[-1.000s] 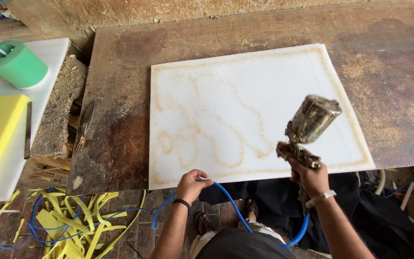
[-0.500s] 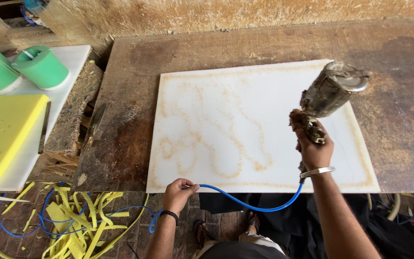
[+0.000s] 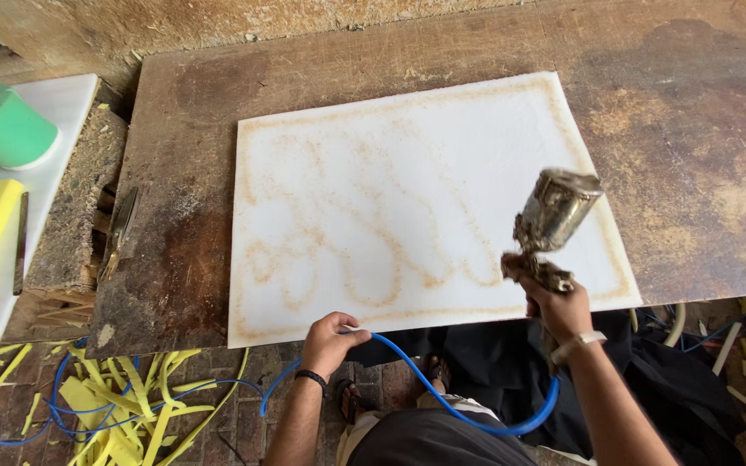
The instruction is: The person sprays a white rectangular board with a spray gun, then lays a black fabric over it, smooths it, and cuts the fabric to size using shears. The person then places another white board on the table and sprays it with the spray gun.
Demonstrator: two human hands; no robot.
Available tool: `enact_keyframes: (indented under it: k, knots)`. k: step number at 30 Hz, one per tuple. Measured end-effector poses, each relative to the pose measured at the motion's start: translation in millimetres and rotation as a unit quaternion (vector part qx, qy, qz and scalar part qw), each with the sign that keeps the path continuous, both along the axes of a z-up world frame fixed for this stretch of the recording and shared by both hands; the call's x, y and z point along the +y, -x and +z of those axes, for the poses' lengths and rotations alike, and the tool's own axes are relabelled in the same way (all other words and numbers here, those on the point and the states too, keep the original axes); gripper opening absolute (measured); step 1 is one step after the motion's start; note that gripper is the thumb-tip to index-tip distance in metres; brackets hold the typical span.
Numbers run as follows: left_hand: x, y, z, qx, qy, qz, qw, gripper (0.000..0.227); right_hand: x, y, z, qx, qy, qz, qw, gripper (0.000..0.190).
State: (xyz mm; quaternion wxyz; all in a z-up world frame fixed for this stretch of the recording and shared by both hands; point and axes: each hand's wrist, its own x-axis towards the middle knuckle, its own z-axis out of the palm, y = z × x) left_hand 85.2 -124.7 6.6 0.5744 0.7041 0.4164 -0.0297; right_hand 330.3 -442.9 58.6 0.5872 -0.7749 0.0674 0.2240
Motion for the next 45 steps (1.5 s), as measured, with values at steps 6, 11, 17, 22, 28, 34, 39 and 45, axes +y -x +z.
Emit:
enact_keyframes:
  k: [6, 11, 17, 22, 28, 34, 39, 45]
  knots:
    - [7, 10, -13, -0.033, -0.037, 0.092, 0.995, 0.027, 51, -53, 16, -0.120, -0.099, 0.006, 0.988, 0.038]
    - [-6, 21, -23, -0.048, -0.027, 0.132, 0.990, 0.028, 68, -82, 43, -0.211, -0.127, 0.019, 0.969, 0.056]
    - [-25, -4, -13, -0.031, -0.050, 0.104, 0.993, 0.027, 34, -90, 42, -0.242, -0.086, -0.023, 0.966, 0.046]
    - [-40, -32, -8, -0.009, -0.048, 0.011, 0.999, 0.030, -22, -54, 23, -0.170, -0.001, -0.033, 0.985, 0.040]
    - [-66, -54, -12, 0.022, -0.035, -0.084, 0.996, 0.030, -82, -2, 5, -0.045, 0.094, -0.019, 0.994, 0.026]
    - [-66, -62, -21, 0.016, -0.034, -0.072, 0.997, 0.028, -75, -23, -4, -0.051, 0.029, 0.002, 0.998, 0.026]
    - [-35, -51, -20, -0.023, -0.038, 0.007, 0.999, 0.027, -29, -72, 14, -0.139, -0.078, -0.019, 0.987, 0.048]
    - [-28, -48, -22, -0.002, -0.040, 0.067, 0.997, 0.027, 10, -122, 47, -0.209, -0.105, -0.065, 0.970, 0.055]
